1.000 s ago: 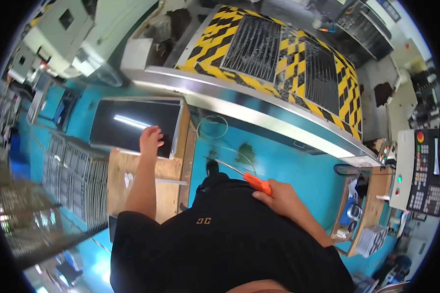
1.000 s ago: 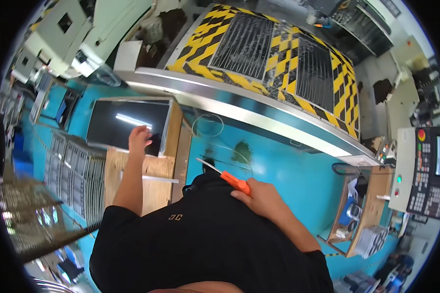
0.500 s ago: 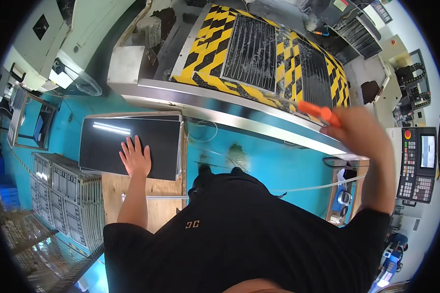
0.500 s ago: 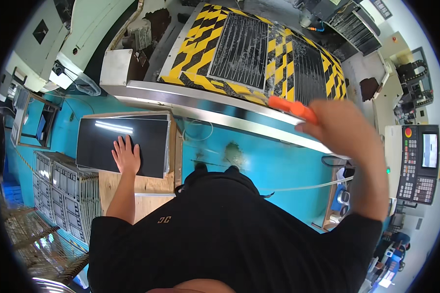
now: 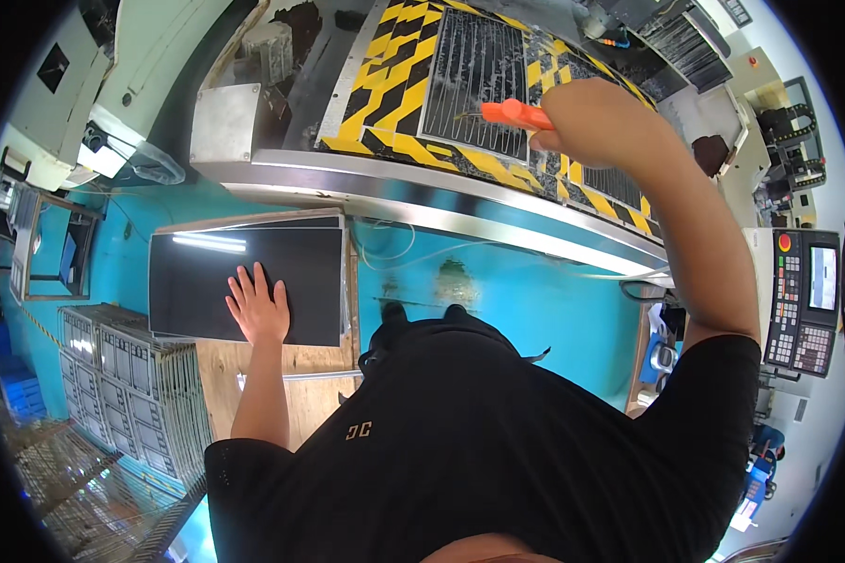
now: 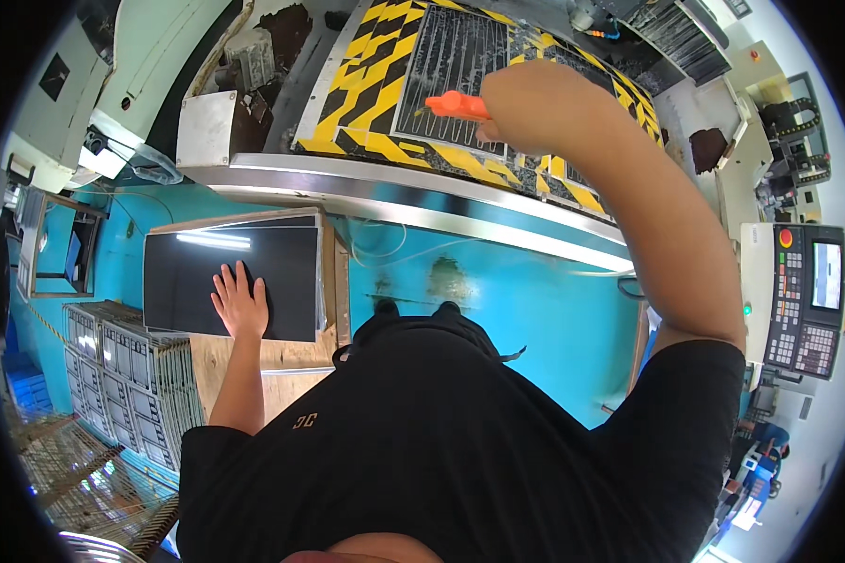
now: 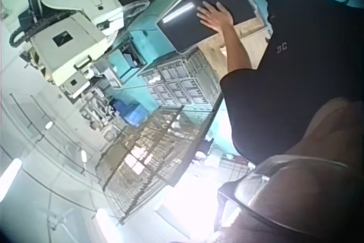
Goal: The person uses an air nozzle to blow off a machine bed, places two glass panels onto it, and then moves them to a table. They blow off the panels and the machine bed again, place two more panels on the bed, and then pick up a caliper.
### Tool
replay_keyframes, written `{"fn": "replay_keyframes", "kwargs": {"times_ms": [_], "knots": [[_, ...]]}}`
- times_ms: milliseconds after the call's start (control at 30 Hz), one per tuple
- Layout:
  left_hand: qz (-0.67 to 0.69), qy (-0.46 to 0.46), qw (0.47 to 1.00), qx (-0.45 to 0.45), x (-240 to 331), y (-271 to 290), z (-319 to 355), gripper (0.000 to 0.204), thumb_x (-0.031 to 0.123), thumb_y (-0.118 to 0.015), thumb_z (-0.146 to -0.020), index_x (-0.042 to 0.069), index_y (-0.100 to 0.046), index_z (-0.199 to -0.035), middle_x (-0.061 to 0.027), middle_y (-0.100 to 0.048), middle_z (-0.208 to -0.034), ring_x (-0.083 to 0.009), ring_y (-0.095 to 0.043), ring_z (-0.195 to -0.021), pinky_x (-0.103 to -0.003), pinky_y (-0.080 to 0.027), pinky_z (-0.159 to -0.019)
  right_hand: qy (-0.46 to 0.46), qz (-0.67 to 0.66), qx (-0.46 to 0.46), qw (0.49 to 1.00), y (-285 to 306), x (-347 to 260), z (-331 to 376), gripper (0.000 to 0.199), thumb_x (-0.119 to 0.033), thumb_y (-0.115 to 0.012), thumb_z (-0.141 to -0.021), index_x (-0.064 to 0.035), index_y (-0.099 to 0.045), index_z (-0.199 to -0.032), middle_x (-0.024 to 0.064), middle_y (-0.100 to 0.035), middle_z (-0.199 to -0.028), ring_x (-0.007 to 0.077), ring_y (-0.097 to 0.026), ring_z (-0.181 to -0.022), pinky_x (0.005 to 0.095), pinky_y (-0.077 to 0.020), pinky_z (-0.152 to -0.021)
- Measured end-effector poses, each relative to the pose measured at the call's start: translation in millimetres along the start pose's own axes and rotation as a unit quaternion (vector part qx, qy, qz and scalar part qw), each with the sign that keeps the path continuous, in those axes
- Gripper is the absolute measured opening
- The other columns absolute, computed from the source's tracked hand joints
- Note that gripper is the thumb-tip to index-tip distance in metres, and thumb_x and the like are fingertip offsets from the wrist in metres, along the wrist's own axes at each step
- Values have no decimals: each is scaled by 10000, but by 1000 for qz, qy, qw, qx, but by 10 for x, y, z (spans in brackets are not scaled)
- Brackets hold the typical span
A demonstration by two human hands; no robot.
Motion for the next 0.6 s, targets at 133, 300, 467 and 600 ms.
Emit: {"fn": "replay_keyframes", "kwargs": {"times_ms": [133,300,467,600], "knots": [[-4,-6,1000,6,6,-33,0,600,472,-401,-997,204,-318,-1527,-121,-251,-1602,-360,-197,-1480,-529,-163,-1190,0,28,22,999,-73,149,69,376,-385,-703,-858,-11,-669,-881,176,-670,-803,364,-663,-818,455,-507,-738],[4,-6,1000,17,-3,-32,-1,603,473,-431,-988,197,-343,-1518,-126,-262,-1597,-370,-217,-1473,-539,-176,-1182,-54,59,-5,997,-136,422,328,353,-363,-722,-838,-13,-685,-874,169,-687,-822,359,-671,-840,453,-520,-751],[5,-3,1000,8,-13,-62,-9,610,483,-422,-989,199,-335,-1523,-130,-253,-1601,-368,-194,-1480,-539,-165,-1184,-80,76,-15,994,-352,720,602,338,-354,-730,-826,-23,-688,-878,164,-690,-834,357,-671,-851,455,-521,-754],[5,-12,1000,14,1,-76,-11,609,482,-421,-990,199,-335,-1523,-129,-253,-1601,-366,-197,-1480,-541,-170,-1181,-150,70,-63,984,-560,1064,788,309,-336,-733,-827,-36,-687,-886,158,-691,-862,357,-667,-870,460,-513,-759]]}}
Point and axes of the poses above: each hand's wrist, its own z-axis away from the middle knuckle, its own y-axis out of the back of the hand, x = y × z, the point moved 7 cm from there along -z, towards the middle knuckle
